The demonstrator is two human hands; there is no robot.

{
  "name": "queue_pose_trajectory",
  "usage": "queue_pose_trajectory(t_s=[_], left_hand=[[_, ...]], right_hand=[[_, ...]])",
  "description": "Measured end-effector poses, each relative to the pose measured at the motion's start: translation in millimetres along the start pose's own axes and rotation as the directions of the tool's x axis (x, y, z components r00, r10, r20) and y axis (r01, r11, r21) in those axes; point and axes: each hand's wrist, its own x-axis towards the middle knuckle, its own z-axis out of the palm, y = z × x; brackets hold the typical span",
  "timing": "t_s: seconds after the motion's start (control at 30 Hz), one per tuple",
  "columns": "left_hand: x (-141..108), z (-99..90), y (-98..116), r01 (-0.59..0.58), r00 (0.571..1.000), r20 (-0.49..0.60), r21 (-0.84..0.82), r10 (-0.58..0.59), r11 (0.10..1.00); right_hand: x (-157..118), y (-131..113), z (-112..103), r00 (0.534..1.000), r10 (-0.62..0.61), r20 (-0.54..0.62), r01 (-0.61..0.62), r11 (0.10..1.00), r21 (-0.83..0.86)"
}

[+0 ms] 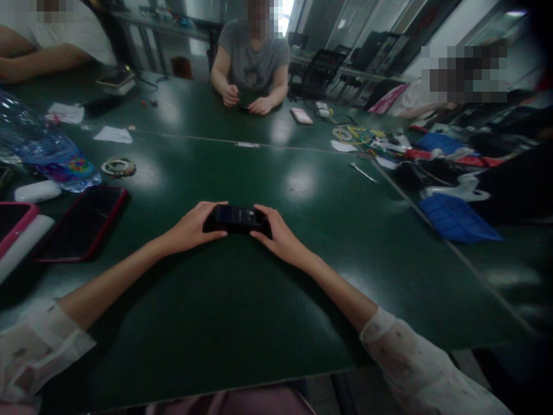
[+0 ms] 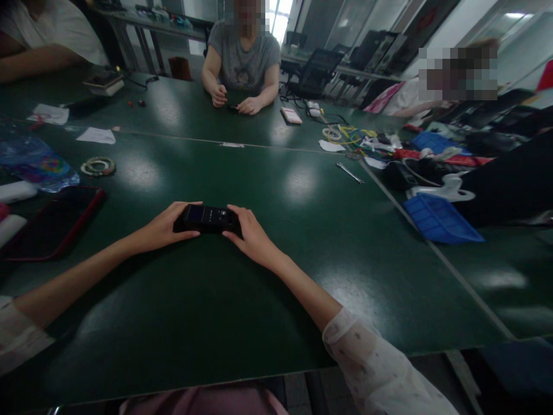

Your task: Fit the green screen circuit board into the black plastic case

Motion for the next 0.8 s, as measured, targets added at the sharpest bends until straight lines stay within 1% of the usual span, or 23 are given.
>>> queue_pose_trajectory(t_s=[0.3, 0.8], left_hand=[[-1.0, -2.8, 3.6, 0.024, 1.0, 0.012, -0.006, -0.024, 1.0], [-0.2, -1.7, 1.9, 0.014, 1.0, 0.012, -0.002, -0.014, 1.0]], right_hand=[[-0.1, -0.5, -0.3, 1.0, 0.013, 0.002, -0.013, 1.0, 0.01], [-0.1, 2.5, 0.4, 0.999, 0.048, -0.002, -0.048, 0.998, 0.04]])
